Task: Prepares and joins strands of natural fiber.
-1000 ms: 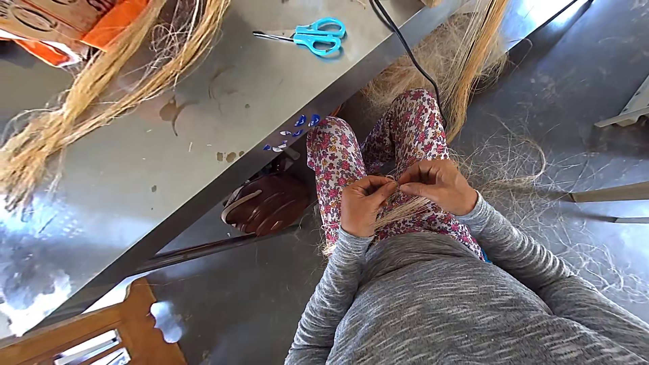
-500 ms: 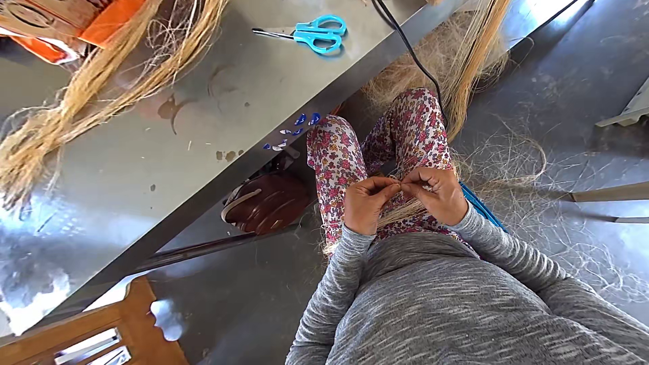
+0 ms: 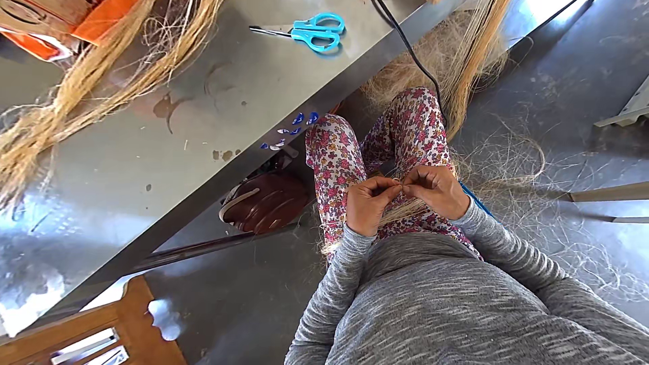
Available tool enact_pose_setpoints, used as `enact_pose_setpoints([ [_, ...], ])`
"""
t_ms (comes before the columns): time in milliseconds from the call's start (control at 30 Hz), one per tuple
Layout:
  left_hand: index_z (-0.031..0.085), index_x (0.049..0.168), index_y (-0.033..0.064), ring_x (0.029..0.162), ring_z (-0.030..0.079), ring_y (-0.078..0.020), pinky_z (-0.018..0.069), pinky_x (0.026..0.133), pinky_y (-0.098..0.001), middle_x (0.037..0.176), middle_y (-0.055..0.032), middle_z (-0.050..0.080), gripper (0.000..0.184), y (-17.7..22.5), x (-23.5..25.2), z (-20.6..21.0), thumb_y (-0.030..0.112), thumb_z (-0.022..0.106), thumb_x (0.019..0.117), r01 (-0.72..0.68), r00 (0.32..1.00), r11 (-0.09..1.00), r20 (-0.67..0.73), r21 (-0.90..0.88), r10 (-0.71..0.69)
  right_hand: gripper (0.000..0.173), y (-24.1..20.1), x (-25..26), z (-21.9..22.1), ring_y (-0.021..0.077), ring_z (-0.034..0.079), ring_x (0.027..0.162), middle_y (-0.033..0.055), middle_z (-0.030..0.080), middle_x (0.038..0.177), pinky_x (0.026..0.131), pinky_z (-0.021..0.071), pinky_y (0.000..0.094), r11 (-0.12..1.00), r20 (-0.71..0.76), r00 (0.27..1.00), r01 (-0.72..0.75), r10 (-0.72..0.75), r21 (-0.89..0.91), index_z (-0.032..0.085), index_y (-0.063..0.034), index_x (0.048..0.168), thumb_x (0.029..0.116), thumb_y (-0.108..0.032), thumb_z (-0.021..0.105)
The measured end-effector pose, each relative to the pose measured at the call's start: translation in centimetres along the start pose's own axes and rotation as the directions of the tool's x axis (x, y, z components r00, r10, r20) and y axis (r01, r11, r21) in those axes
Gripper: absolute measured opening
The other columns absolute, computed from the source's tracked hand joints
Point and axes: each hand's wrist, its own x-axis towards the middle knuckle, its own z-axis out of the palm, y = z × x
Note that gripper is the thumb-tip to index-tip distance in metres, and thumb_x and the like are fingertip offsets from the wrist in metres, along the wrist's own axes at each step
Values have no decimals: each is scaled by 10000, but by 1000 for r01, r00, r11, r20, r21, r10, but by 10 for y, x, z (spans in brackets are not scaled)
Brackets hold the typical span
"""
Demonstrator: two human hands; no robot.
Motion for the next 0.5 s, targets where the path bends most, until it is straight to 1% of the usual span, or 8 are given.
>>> enact_pose_setpoints([
  [67,753,943,46,546,547,17,447,481,-135,790,17,712,127,-3,0,-1,-57,743,869,-27,1000,999,-6,47,27,89,-2,2,0,59,620,629,50,668,780,567,529,199,999,-24,1000,12,-13,-39,659,10,954,871,-12,635],
  [100,750,947,45,549,549,17,453,488,-136,783,19,707,125,-4,0,-1,-51,749,867,-50,999,996,-7,76,50,139,-1,3,-1,59,649,718,45,688,854,652,559,212,998,-30,999,34,-35,-51,677,14,1007,879,-37,659],
  [133,744,945,41,557,555,17,466,503,-139,776,20,700,118,-5,0,-1,-44,753,865,-69,997,992,-7,110,70,172,-1,4,-1,64,665,775,47,697,896,707,572,223,997,-39,998,55,-58,-58,684,18,1035,881,-58,690],
  [167,739,944,36,576,570,15,485,526,-142,776,19,696,112,-4,0,-1,-39,756,863,-85,996,985,-8,148,87,185,0,6,1,66,670,793,50,702,907,726,576,224,995,-49,996,75,-78,-67,688,21,1038,879,-68,719],
  [233,734,942,24,616,603,5,517,569,-155,789,7,697,104,-3,0,0,-31,764,859,-102,994,972,-12,210,106,133,2,9,5,66,675,774,59,712,893,717,582,218,990,-84,989,111,-118,-82,703,22,979,863,-27,747],
  [333,737,944,25,631,620,-4,529,588,-166,799,0,706,81,-4,-1,-1,2,768,873,-106,992,957,-39,271,121,57,6,12,7,66,674,766,74,707,883,708,580,206,981,-117,978,158,-170,-109,718,24,892,845,31,750],
  [433,735,937,20,634,617,0,530,595,-166,804,1,706,78,-2,1,-3,2,769,870,-107,990,958,-63,267,128,42,8,17,5,78,676,840,86,705,905,773,570,218,969,-73,972,213,-224,-128,723,26,862,832,21,752],
  [500,738,921,10,657,623,-6,538,621,-174,809,-6,709,82,-1,4,-5,-5,784,854,-103,990,964,-66,244,123,27,8,22,1,74,668,877,79,699,927,787,562,211,977,-25,978,202,-205,-74,710,17,845,834,15,735],
])
